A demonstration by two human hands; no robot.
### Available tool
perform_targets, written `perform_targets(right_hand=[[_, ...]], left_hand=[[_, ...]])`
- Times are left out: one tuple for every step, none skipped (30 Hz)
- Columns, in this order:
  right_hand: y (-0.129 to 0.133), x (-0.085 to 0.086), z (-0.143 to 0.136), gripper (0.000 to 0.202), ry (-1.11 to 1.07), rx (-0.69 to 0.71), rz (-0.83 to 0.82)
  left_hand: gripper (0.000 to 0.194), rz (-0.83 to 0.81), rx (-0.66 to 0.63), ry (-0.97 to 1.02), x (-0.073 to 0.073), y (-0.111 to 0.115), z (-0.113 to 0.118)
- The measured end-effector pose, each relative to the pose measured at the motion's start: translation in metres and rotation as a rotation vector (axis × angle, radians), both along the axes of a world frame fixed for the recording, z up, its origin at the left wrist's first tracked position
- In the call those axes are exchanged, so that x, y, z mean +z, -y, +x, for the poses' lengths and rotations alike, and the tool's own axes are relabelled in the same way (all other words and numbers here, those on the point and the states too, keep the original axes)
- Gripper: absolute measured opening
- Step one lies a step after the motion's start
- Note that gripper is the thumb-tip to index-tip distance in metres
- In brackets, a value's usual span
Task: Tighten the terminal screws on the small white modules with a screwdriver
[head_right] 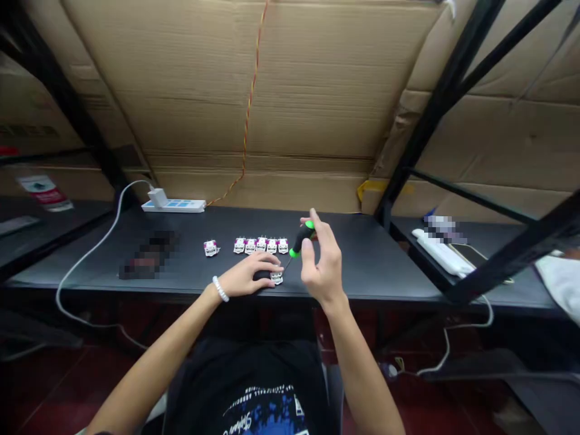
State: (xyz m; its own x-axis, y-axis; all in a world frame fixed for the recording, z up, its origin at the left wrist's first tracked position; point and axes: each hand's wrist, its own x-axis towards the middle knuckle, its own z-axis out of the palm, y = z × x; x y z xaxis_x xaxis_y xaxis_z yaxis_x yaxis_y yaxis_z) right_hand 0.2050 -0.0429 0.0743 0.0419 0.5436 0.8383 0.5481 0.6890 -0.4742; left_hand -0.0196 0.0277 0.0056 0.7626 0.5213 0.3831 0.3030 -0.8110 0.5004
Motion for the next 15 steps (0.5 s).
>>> perform_targets(right_hand=[[-0.0001,-0.0002,-0.0005,0.053,0.005,-0.033,0.020],[-0.0002,-0.0003,-0.0012,0.052,0.006,-0.081,0.040],[-0.0004,-0.0005,-0.0021,0.051,0.006,-0.129,0.057],[-0.0007,-0.0007,-0.0029,0.051,0.003,-0.167,0.068],[-0.0010,-0.0010,-0.0036,0.051,-0.001,-0.185,0.070],[-0.0013,-0.0015,-0.0040,0.052,-0.004,-0.176,0.063],[-0.0015,-0.0019,-0.0041,0.052,-0.007,-0.145,0.049],[-0.0015,-0.0023,-0.0040,0.053,-0.011,-0.102,0.033],[-0.0013,-0.0024,-0.0038,0.054,-0.013,-0.056,0.021],[-0.0010,-0.0022,-0.0036,0.055,-0.016,-0.019,0.011],[-0.0005,-0.0018,-0.0034,0.054,-0.015,0.001,0.010],[0.0000,-0.0011,-0.0034,0.053,-0.010,-0.004,0.017],[0.0005,-0.0003,-0.0034,0.051,-0.004,-0.031,0.032],[0.0010,0.0005,-0.0036,0.049,0.000,-0.069,0.053],[0.0013,0.0012,-0.0037,0.047,0.000,-0.108,0.071]], left_hand=[[0.033,0.001,0.002,0.000,0.0003,0.0005,0.0000],[0.032,0.003,0.007,0.000,0.0005,0.0008,0.0000],[0.032,0.005,0.009,-0.003,0.0005,0.0011,0.0001],[0.032,0.007,0.009,-0.006,0.0004,0.0012,0.0001],[0.032,0.009,0.010,-0.008,0.0002,0.0011,0.0000],[0.033,0.010,0.012,-0.007,0.0000,0.0009,0.0000],[0.033,0.010,0.012,-0.006,-0.0004,0.0006,0.0000],[0.033,0.010,0.013,-0.003,-0.0007,0.0002,0.0000],[0.033,0.009,0.012,-0.003,-0.0009,-0.0002,-0.0001],[0.033,0.008,0.012,-0.003,-0.0012,-0.0005,-0.0001],[0.034,0.006,0.012,-0.004,-0.0014,-0.0008,-0.0001],[0.034,0.006,0.010,-0.006,-0.0015,-0.0010,0.0000],[0.034,0.006,0.009,-0.007,-0.0016,-0.0010,0.0000],[0.034,0.008,0.009,-0.007,-0.0016,-0.0009,0.0000],[0.034,0.009,0.010,-0.007,-0.0016,-0.0008,0.0000]])
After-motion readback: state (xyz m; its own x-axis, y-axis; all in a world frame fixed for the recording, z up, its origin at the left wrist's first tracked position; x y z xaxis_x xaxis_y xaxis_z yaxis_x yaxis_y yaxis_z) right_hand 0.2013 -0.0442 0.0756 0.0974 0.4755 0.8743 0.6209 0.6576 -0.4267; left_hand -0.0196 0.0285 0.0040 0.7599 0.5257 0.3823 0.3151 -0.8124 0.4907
